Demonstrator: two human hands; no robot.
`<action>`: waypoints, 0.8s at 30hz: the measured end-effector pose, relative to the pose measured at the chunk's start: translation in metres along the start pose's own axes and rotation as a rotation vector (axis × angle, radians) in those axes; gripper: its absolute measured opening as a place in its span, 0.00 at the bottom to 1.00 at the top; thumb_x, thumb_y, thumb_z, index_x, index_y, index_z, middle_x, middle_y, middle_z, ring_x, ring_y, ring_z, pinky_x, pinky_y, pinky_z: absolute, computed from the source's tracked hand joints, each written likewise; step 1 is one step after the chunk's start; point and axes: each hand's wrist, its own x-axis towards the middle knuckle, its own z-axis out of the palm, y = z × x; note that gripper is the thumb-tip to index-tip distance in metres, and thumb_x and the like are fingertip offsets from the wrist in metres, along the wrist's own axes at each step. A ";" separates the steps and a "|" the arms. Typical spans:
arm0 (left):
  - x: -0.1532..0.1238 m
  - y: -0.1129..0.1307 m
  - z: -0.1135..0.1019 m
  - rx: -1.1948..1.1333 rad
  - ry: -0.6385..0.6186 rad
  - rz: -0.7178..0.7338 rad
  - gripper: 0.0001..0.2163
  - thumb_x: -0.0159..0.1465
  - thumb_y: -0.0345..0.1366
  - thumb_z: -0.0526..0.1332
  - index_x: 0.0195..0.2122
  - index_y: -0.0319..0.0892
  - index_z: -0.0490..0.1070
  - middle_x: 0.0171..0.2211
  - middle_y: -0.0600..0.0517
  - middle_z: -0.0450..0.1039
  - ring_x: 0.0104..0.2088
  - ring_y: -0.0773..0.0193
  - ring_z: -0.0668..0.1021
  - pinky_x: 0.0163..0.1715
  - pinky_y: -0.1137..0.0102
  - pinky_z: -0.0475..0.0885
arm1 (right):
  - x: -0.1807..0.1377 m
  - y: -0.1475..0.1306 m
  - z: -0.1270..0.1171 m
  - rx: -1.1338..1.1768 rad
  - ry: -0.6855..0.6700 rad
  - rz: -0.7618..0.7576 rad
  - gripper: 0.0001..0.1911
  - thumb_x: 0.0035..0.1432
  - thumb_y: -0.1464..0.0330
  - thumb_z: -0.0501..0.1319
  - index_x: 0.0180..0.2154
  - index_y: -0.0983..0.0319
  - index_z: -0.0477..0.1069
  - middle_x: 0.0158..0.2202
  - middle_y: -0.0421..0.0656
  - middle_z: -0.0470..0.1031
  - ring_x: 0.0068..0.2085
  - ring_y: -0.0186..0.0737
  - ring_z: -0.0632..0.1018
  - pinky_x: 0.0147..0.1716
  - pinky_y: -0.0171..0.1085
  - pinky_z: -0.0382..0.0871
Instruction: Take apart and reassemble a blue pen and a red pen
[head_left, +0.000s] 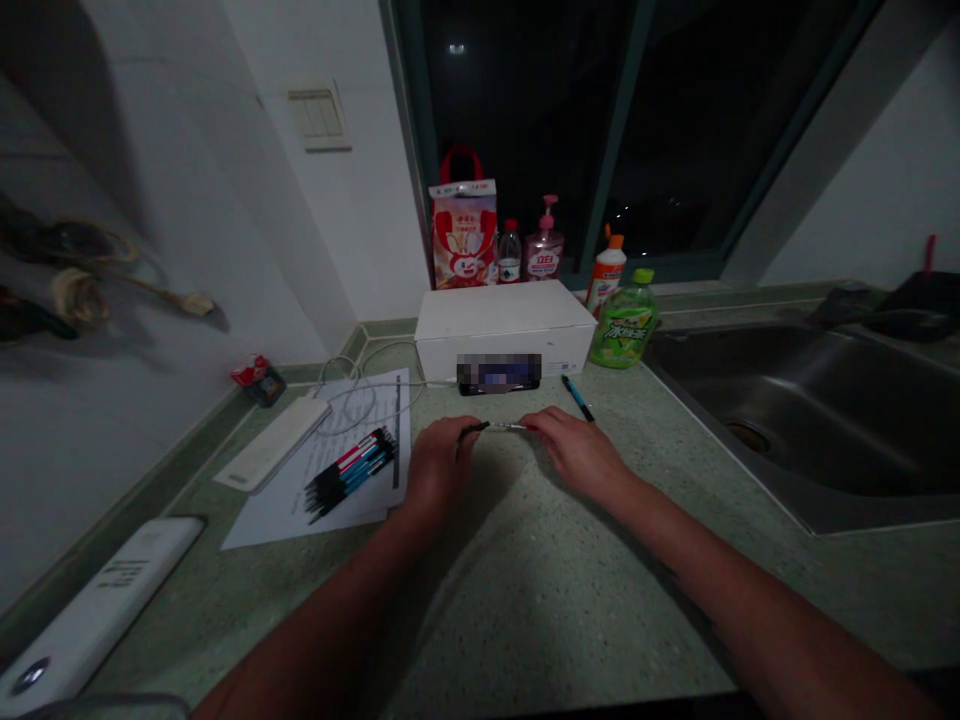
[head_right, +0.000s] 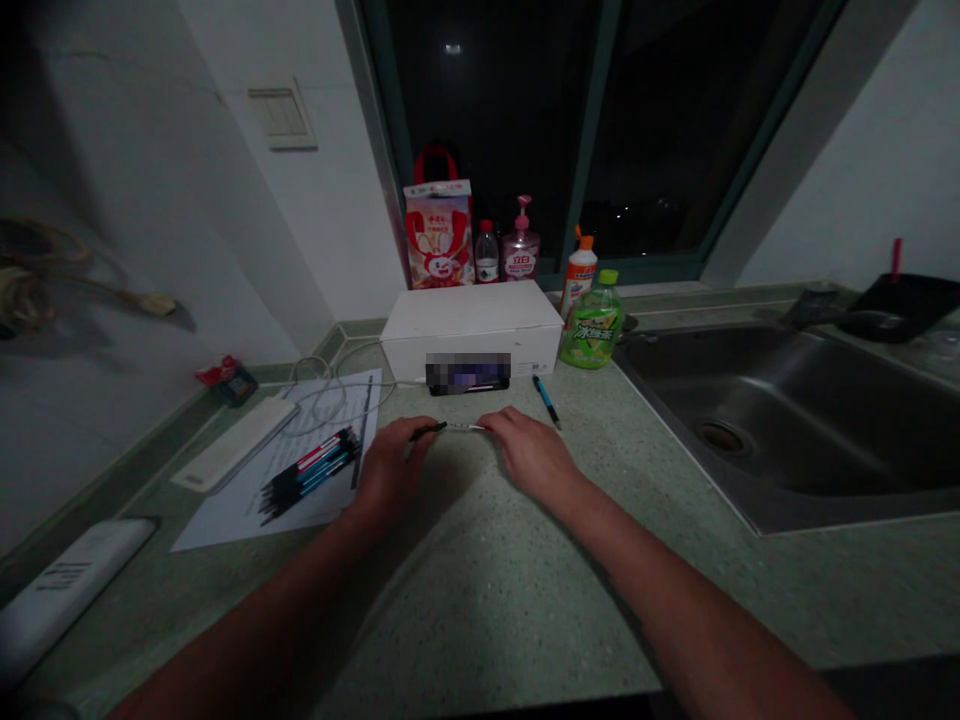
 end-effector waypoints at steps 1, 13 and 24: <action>0.000 0.000 0.000 0.005 -0.014 0.006 0.10 0.70 0.31 0.57 0.45 0.42 0.78 0.44 0.49 0.80 0.46 0.54 0.78 0.49 0.61 0.68 | 0.000 -0.001 0.000 -0.006 -0.004 0.003 0.17 0.68 0.80 0.56 0.53 0.59 0.73 0.47 0.44 0.75 0.46 0.45 0.78 0.44 0.39 0.71; -0.004 0.001 0.008 -0.140 -0.133 0.092 0.08 0.67 0.31 0.60 0.42 0.43 0.80 0.40 0.50 0.81 0.43 0.56 0.79 0.47 0.63 0.69 | -0.001 -0.013 0.003 0.049 -0.073 -0.118 0.14 0.68 0.79 0.60 0.52 0.60 0.74 0.45 0.43 0.76 0.47 0.44 0.77 0.47 0.39 0.70; -0.006 -0.003 0.014 -0.393 -0.099 -0.042 0.06 0.60 0.25 0.64 0.33 0.43 0.79 0.35 0.53 0.79 0.38 0.62 0.79 0.42 0.68 0.72 | -0.002 -0.015 0.006 0.251 -0.049 -0.029 0.07 0.69 0.77 0.62 0.44 0.61 0.74 0.41 0.41 0.78 0.42 0.42 0.78 0.41 0.38 0.69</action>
